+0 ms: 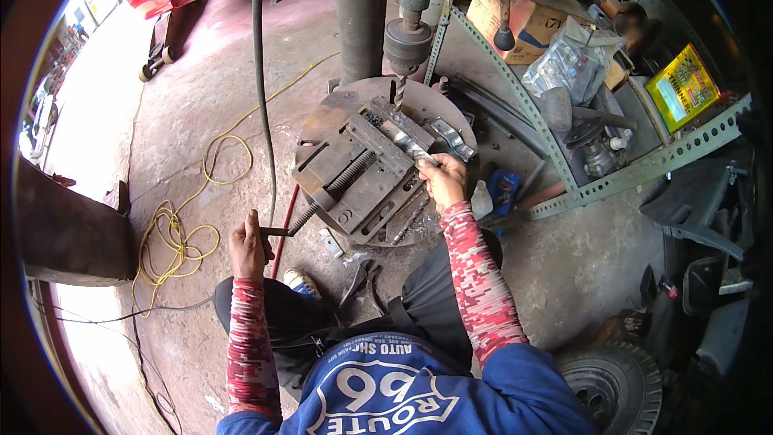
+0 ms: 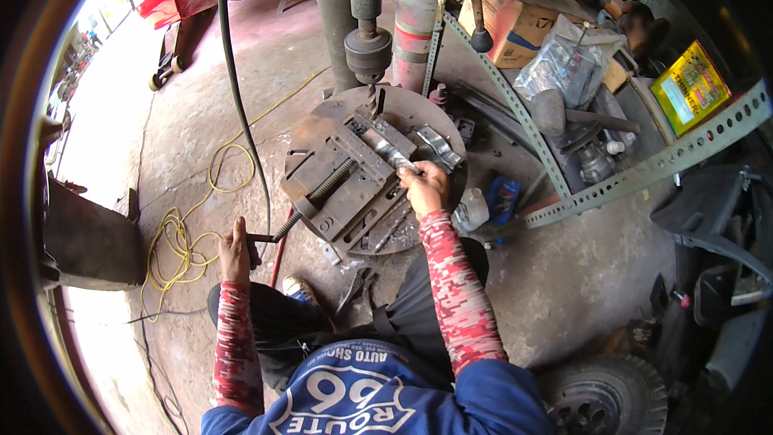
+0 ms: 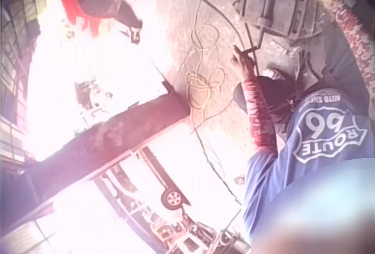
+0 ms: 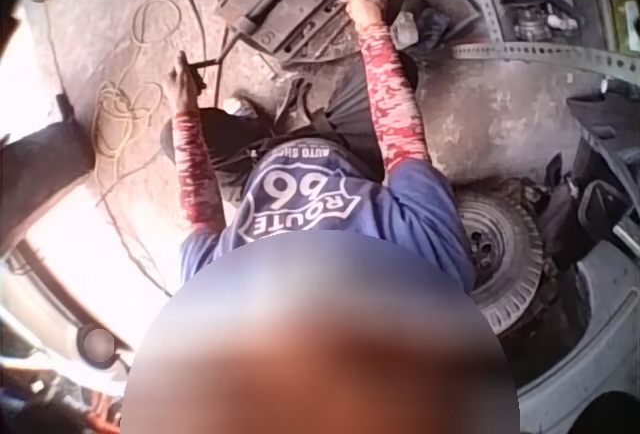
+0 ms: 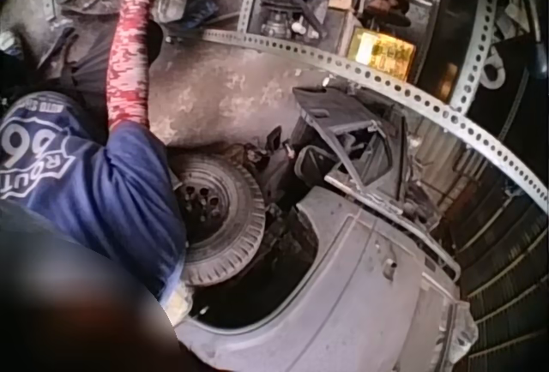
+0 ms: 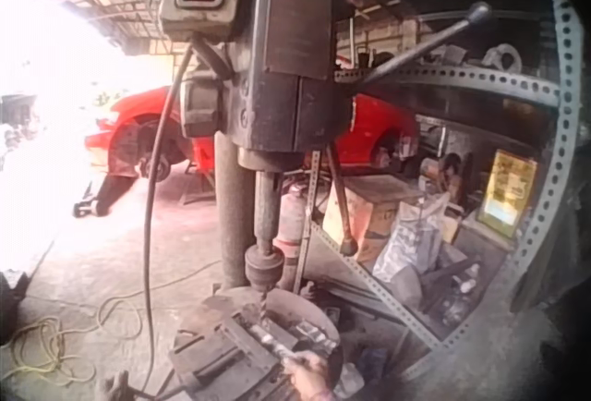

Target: The person sits on the floor and operates a drill press to drill holes into small metal pieces. They secure the pieces in a vise, lower the drill to cut, and then remove the finished pieces.

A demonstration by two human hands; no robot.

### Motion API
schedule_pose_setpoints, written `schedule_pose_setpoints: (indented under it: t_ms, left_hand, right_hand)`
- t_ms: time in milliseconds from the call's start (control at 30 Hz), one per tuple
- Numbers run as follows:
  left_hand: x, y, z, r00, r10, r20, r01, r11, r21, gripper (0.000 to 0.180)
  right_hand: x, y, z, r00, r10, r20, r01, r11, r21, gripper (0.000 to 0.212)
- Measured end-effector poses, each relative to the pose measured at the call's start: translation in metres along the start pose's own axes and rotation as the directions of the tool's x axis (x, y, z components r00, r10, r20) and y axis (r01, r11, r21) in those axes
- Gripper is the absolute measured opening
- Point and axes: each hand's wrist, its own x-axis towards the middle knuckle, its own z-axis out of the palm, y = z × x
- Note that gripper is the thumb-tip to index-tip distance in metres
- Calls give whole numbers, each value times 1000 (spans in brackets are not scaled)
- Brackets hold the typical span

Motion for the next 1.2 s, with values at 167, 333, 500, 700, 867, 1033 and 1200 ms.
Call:
schedule_pose_setpoints:
  t_ms: [167,333,500,700,867,1033,1200]
  left_hand:
    - [-3,26,9,963,257,-83,-200,884,422,51]
    - [-49,45,26,801,598,24,-470,604,643,33]
    - [-77,39,41,983,172,57,-181,917,356,29]
    - [-63,38,20,707,-359,609,591,773,-230,32]
    - [-48,23,37,639,-343,688,726,563,-394,19]
    - [-52,-2,58,879,-279,387,424,829,-364,16]
    - [-53,-18,66,957,-135,258,224,908,-355,17]
  right_hand:
    - [-2,0,3,999,-17,-33,16,1000,-21,18]
    - [-7,-3,6,999,15,-50,-15,1000,4,19]
    - [-10,-6,8,999,1,-34,-1,1000,9,19]
    - [-12,-7,10,999,-26,-33,27,999,23,15]
    - [-11,-5,10,998,-38,-43,39,999,28,15]
    - [-9,-4,10,999,-38,-36,39,999,22,14]
    - [-10,-3,11,998,-47,-43,49,998,38,14]
